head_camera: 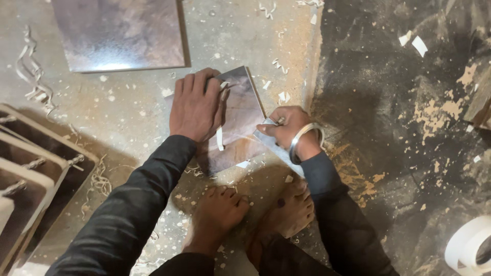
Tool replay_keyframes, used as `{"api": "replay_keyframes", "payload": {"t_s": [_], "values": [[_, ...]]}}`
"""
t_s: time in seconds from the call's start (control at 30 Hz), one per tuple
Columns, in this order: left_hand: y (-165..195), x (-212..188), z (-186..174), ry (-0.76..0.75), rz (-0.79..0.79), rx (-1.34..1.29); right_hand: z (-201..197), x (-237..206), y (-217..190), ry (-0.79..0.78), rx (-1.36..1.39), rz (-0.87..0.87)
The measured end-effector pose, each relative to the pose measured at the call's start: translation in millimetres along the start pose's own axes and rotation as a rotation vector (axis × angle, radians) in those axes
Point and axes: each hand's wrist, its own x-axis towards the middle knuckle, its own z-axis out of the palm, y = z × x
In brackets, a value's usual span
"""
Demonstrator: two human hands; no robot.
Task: The person sits on the workshop floor and uses a small hand blade to trim the white edge strip off decorative laminated boards, working on one board at a time and placing trimmed boards onto stacks of finished boards beside them.
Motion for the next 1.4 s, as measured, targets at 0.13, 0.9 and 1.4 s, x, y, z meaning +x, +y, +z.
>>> {"api": "replay_keyframes", "payload": {"t_s": [0.13,0.9,1.4], "values": [[-2,3,-3,0.018,-0.011,-0.015,5,-3,17,0.054,0.007,-0.198],[-6,4,-6,0.048,-0.024,-0.029,-2,18,-39,0.035,-0.008,-0.139],[-8,3,-3,0.037,-0.029,-0.047,-43,19,-10,0.348,0.414,-0.484]]}}
